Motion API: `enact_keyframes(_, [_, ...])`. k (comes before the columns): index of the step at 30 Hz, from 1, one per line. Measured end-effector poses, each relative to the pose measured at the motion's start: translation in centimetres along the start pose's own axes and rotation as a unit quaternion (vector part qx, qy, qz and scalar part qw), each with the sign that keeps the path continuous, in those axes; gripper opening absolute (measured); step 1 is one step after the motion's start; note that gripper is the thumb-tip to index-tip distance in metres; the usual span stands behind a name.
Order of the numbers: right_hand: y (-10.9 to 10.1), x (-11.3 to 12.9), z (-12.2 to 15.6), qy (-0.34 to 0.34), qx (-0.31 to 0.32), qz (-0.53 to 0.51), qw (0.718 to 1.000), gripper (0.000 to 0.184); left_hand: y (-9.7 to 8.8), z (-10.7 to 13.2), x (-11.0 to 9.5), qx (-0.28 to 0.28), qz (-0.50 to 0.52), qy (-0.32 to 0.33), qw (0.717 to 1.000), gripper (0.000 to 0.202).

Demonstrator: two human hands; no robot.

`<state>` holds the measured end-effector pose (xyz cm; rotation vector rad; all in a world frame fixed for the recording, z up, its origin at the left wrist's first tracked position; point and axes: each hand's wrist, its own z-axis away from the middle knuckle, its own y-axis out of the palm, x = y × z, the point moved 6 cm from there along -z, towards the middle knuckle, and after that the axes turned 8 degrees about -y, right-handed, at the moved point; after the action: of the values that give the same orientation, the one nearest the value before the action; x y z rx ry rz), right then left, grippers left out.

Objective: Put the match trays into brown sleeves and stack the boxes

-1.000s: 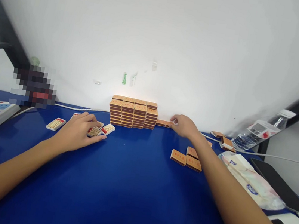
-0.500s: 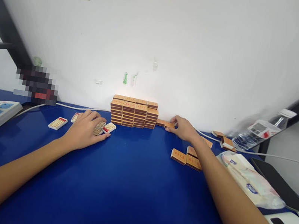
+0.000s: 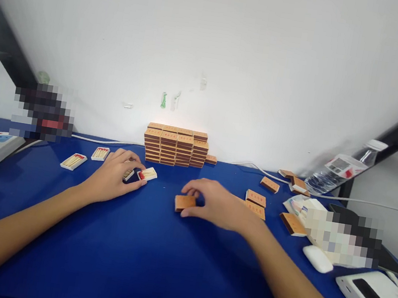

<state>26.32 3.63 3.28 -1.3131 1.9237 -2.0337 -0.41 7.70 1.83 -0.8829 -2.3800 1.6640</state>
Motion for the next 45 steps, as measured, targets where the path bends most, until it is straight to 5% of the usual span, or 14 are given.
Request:
enact_keyframes(3, [3.0, 3.1, -1.0, -0.065, 0.024, -0.036, 0.997, 0.042, -0.1, 0.4, -1.3, 0.024, 0.038, 0.017, 0.999, 0.031])
enact_keyframes(5, [3.5, 3.4, -1.5, -0.082, -0.015, -0.045, 0.995, 0.036, 0.1, 0.7, -2.1, 0.045, 0.071, 0.027, 0.996, 0.03])
enact_keyframes(9, [3.4, 2.3, -2.1, -0.101, -0.102, 0.002, 0.99, 0.042, 0.6, 1.1, -3.5, 0.079, 0.154, 0.043, 0.984, 0.039])
enact_keyframes(13, [3.8, 1.5, -2.5, -0.104, -0.067, -0.01, 0.992, 0.039, 0.3, 1.5, -4.0, 0.078, 0.173, 0.024, 0.981, 0.052])
enact_keyframes(22, [3.4, 2.7, -1.9, -0.157, -0.088, -0.002, 0.984, 0.018, 0.1, 1.8, -5.0, 0.065, 0.144, 0.063, 0.985, 0.028])
enact_keyframes(31, [4.1, 2.7, -2.1, -0.125, -0.122, 0.007, 0.985, 0.007, 0.3, 1.7, -5.1, 0.061, 0.145, 0.082, 0.984, 0.016])
enact_keyframes(45, [4.0, 3.6, -0.9, -0.238, -0.12, 0.083, 0.96, 0.032, 0.2, 2.1, -5.2, 0.034, 0.119, 0.134, 0.983, 0.018])
